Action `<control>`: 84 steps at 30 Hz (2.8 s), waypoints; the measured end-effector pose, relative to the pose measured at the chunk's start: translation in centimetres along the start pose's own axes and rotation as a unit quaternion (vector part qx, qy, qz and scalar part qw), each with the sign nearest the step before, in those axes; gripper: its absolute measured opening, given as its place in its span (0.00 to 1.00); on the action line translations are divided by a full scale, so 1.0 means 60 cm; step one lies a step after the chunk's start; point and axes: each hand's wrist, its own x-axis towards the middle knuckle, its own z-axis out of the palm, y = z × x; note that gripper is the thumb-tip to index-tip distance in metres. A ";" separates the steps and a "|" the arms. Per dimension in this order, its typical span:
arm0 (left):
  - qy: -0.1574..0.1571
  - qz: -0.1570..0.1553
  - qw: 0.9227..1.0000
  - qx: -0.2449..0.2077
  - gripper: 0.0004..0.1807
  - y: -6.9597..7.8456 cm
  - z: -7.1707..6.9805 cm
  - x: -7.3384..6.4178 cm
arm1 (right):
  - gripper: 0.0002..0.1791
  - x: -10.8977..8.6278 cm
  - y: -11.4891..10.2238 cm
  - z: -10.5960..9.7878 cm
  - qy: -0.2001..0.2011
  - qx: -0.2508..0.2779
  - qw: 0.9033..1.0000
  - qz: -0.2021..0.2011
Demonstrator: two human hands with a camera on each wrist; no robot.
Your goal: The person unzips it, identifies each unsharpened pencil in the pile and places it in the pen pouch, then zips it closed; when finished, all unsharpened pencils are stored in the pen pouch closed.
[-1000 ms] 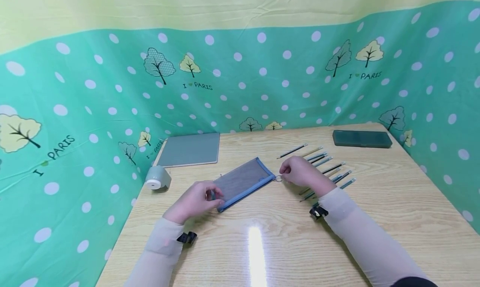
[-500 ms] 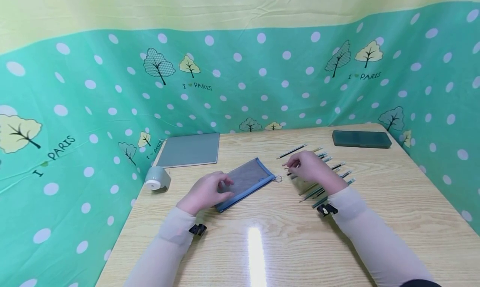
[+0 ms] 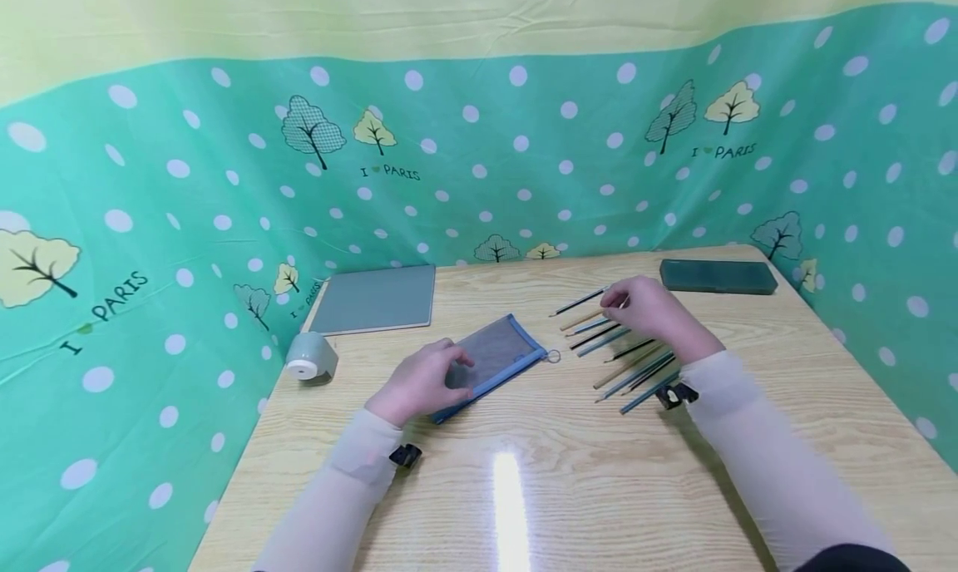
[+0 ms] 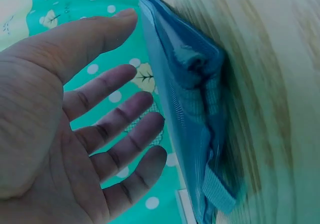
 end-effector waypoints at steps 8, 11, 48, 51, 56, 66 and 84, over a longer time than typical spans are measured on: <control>-0.020 -0.018 0.999 0.018 0.31 0.010 0.005 0.005 | 0.09 0.030 0.044 -0.025 -0.015 -0.029 0.999 0.015; -0.023 -0.018 0.999 0.029 0.32 0.010 0.007 0.007 | 0.09 0.039 0.060 -0.031 -0.023 -0.029 0.999 0.025; 0.014 0.009 0.999 0.040 0.07 0.001 0.017 0.007 | 0.08 0.103 0.100 -0.001 -0.063 -0.084 0.994 0.025; 0.021 0.006 0.999 0.037 0.06 0.001 0.016 0.008 | 0.08 0.106 0.104 0.001 -0.064 -0.091 0.994 0.018; 0.040 0.003 0.999 0.029 0.06 -0.002 0.015 0.010 | 0.07 0.110 0.105 0.003 -0.061 -0.109 0.992 0.006; 0.053 -0.013 0.998 0.006 0.05 -0.007 0.015 0.009 | 0.06 0.117 0.105 0.006 -0.060 -0.131 0.989 -0.004; 0.080 -0.005 0.996 -0.042 0.03 -0.013 0.011 0.008 | 0.07 0.119 0.110 0.009 -0.053 -0.168 0.983 -0.049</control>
